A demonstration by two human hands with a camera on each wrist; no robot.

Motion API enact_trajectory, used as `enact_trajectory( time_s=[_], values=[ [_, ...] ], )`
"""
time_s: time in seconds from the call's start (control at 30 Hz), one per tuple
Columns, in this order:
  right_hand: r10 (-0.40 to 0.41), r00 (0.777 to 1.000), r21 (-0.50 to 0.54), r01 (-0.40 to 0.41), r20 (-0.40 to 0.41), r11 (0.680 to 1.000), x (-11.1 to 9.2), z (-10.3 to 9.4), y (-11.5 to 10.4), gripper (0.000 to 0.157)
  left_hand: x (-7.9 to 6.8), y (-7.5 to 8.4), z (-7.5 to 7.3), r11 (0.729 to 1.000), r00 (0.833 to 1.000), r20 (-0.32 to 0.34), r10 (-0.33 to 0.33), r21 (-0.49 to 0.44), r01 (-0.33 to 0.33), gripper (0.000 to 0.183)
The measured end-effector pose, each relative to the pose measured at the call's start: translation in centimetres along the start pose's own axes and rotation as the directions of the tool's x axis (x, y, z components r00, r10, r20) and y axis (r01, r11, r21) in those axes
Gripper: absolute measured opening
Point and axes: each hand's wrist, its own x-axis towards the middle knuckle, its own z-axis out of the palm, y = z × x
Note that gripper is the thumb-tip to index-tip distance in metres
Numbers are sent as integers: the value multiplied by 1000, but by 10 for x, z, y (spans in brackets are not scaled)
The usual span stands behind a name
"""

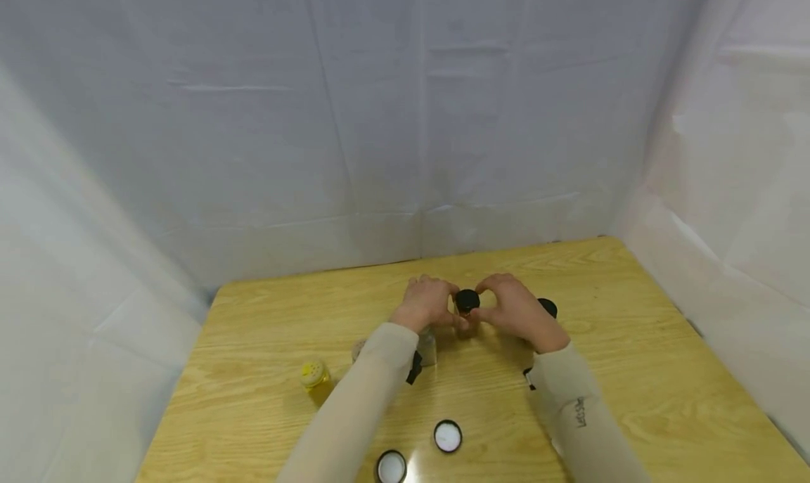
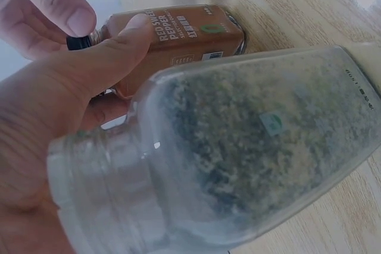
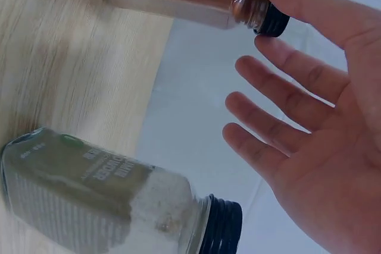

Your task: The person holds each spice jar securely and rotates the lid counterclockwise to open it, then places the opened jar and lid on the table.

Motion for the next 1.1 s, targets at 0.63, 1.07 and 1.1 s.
enact_trajectory(
  time_s=[0.63, 1.07, 1.1],
  values=[
    [-55, 998, -40, 56, 28, 998, 3, 9, -10, 53, -1, 3, 1, 1000, 1000, -3, 6, 27, -6, 63],
    [3, 1000, 14, -4, 25, 1000, -4, -1, -1, 55, -2, 4, 0, 1000, 1000, 3, -1, 19, 1, 71],
    [2, 1000, 14, -2, 24, 1000, -4, -2, 0, 53, -2, 4, 0, 1000, 1000, 2, -2, 16, 2, 70]
  ],
)
